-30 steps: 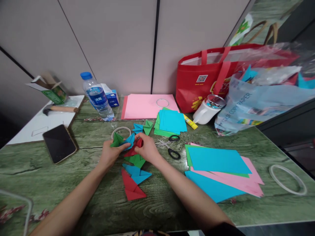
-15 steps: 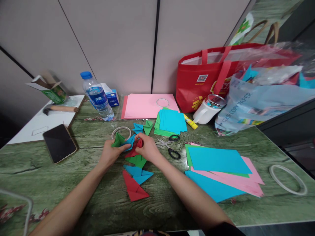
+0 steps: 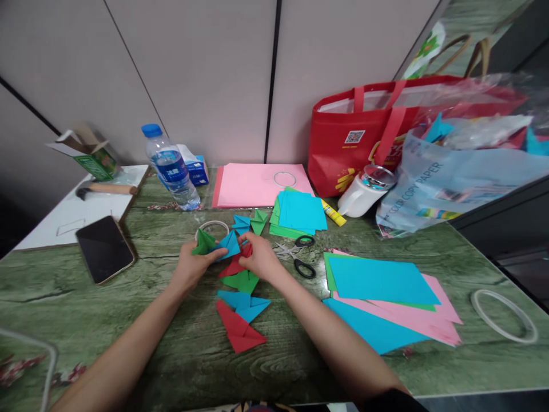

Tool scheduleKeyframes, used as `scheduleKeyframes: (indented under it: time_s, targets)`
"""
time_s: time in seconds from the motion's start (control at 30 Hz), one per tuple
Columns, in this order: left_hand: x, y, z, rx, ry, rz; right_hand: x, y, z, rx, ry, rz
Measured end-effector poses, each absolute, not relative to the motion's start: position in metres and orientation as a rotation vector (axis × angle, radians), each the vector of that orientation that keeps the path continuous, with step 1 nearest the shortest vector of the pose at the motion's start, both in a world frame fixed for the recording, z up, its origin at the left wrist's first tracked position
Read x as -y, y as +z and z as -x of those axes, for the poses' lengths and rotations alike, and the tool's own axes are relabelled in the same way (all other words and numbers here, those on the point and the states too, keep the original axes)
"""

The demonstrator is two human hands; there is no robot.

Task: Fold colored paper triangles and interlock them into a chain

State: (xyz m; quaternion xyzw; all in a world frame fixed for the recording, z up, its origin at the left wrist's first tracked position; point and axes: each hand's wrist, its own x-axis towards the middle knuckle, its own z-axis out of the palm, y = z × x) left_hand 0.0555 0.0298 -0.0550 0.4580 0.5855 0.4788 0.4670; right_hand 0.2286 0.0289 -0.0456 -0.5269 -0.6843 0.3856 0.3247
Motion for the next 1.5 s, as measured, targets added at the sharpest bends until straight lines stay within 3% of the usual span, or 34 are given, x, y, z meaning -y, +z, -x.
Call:
scheduleKeyframes:
  time_s: [0.23, 1.5]
  targets:
    - [-0.027, -0.056, -0.059, -1.419, 1.129, -1.017, -0.031, -0.048, -0.228, 1.711, 1.186, 1.284]
    - [-0.021, -0.045, -0.067, -1.471, 1.217, -0.75, -0.025, -0.052, -0.221, 1.681, 1.046, 1.276]
